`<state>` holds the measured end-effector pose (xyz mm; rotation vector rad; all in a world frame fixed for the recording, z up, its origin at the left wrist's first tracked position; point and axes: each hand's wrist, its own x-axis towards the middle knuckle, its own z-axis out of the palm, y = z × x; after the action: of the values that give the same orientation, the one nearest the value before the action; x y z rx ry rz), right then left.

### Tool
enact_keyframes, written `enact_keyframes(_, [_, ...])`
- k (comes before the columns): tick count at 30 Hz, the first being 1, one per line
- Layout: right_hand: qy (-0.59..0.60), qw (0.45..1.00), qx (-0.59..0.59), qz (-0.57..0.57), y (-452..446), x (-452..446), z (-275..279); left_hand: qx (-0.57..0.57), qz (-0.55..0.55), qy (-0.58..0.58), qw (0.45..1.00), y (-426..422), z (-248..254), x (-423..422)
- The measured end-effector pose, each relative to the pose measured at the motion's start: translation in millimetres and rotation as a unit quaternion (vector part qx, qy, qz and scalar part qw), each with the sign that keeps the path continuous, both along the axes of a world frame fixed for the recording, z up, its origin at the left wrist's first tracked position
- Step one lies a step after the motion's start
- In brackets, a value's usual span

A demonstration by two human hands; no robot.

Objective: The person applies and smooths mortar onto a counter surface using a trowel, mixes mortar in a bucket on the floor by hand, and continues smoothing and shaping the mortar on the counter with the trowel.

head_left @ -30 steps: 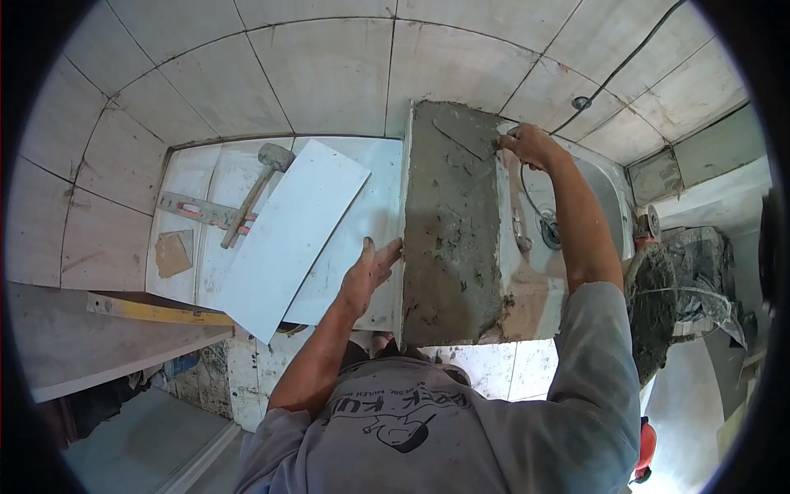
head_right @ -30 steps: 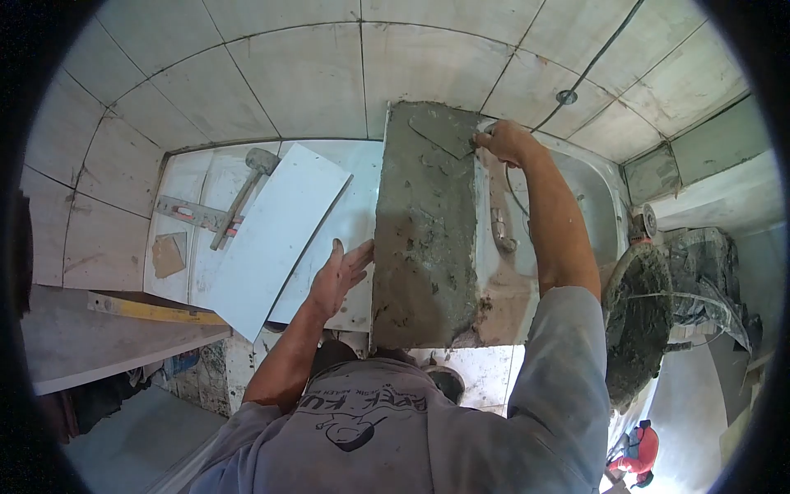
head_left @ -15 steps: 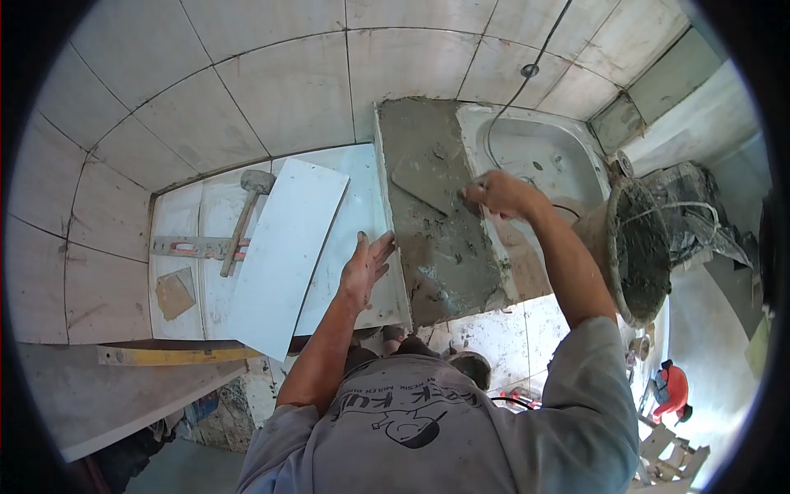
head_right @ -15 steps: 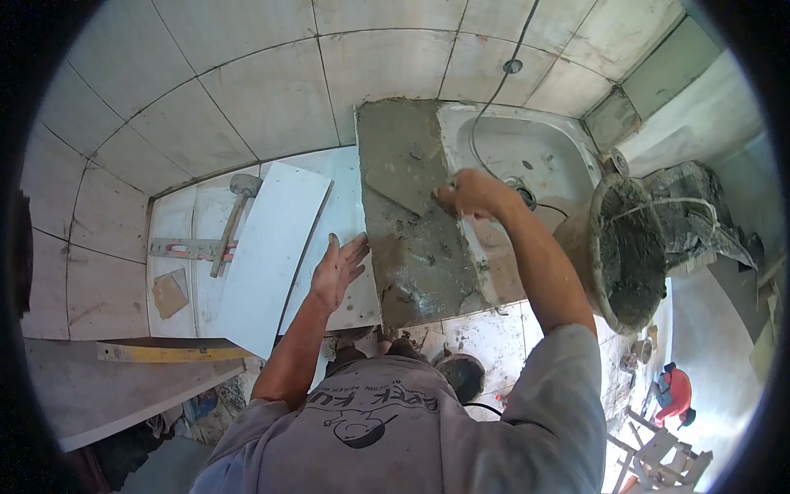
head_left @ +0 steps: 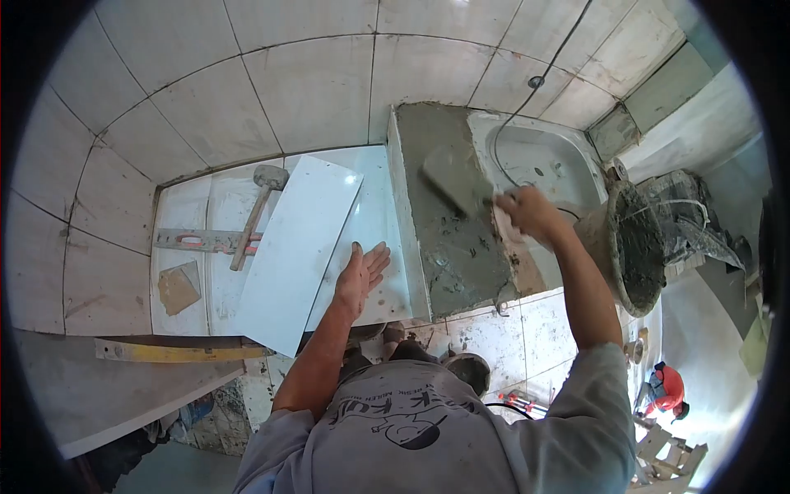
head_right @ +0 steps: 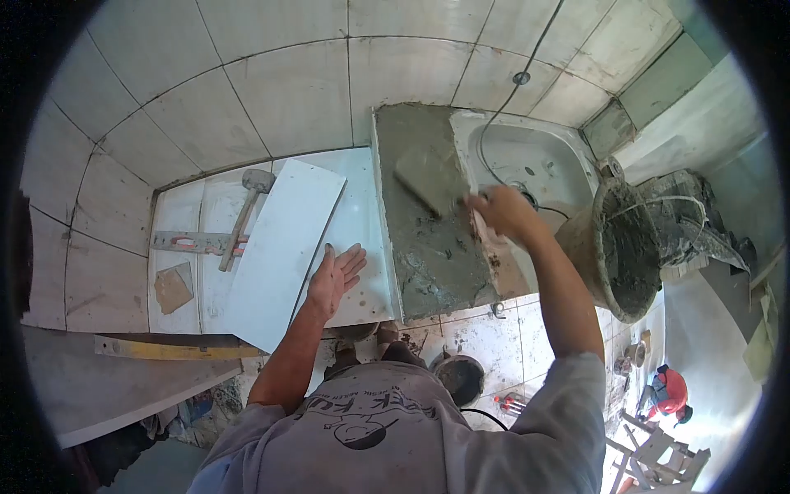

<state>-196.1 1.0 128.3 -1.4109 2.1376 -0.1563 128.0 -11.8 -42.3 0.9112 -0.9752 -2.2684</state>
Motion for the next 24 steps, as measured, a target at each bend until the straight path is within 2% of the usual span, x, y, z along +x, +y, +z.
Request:
enact_keyframes(1, [-0.011, 0.999, -0.024, -0.028, -22.9, -4.5, -8.8, 0.000, 0.004, -0.001, 1.000, 1.0, 2.1, 0.3])
enact_keyframes(3, [0.005, 0.997, -0.074, 0.007, -76.0, -18.4, -36.5, 0.009, 0.008, -0.006, 1.000, 2.8, 5.0, -0.6])
enact_keyframes(5, [0.059, 0.995, -0.069, 0.038, -118.6, -6.0, -37.5, 0.007, 0.004, -0.010, 1.000, 6.0, 2.9, -2.6])
enact_keyframes(7, [0.152, 0.965, -0.108, 0.186, -140.0, 16.0, -29.2, 0.013, -0.007, -0.015, 1.000, 13.5, 0.2, -6.1])
enact_keyframes(9, [0.164, 0.961, 0.003, 0.223, -175.6, 15.9, -47.7, 0.001, -0.042, -0.008, 0.999, 20.5, 0.4, -11.6])
enact_keyframes(10, [0.160, 0.962, 0.009, 0.223, -183.3, 19.8, -52.8, 0.008, -0.044, -0.011, 0.999, 23.1, 0.1, -14.4])
enact_keyframes(12, [0.209, 0.931, 0.050, 0.295, -187.5, 23.5, -62.6, 0.001, -0.087, -0.012, 0.996, 28.9, -0.6, -19.1])
enact_keyframes(13, [0.209, 0.932, 0.053, 0.291, -182.6, 21.8, -66.8, 0.003, -0.091, -0.011, 0.996, 30.2, -1.4, -20.6])
enact_keyframes(15, [0.295, 0.862, 0.001, 0.412, -167.9, 18.4, -72.2, 0.013, -0.088, -0.010, 0.996, 31.7, -2.7, -23.2])
enact_keyframes(16, [0.298, 0.864, 0.004, 0.405, -147.9, 25.8, -56.0, 0.012, -0.095, -0.007, 0.995, 31.2, -3.4, -23.4])
enact_keyframes(18, [0.150, 0.950, 0.032, 0.274, -88.8, 44.2, -20.7, 0.010, -0.079, -0.001, 0.997, 29.9, -5.0, -21.6])
enact_keyframes(20, [0.115, 0.975, 0.051, 0.184, -35.5, 66.7, 2.2, 0.005, -0.092, 0.011, 0.996, 27.1, -4.2, -20.5])
enact_keyframes(22, [0.091, 0.988, 0.027, 0.126, 7.5, 70.9, -9.4, 0.000, -0.106, 0.023, 0.994, 25.1, -1.4, -18.2])
enact_keyframes(24, [0.057, 0.995, 0.051, 0.068, 48.0, 83.7, -3.1, 0.002, -0.112, 0.030, 0.993, 26.0, 3.2, -13.5])
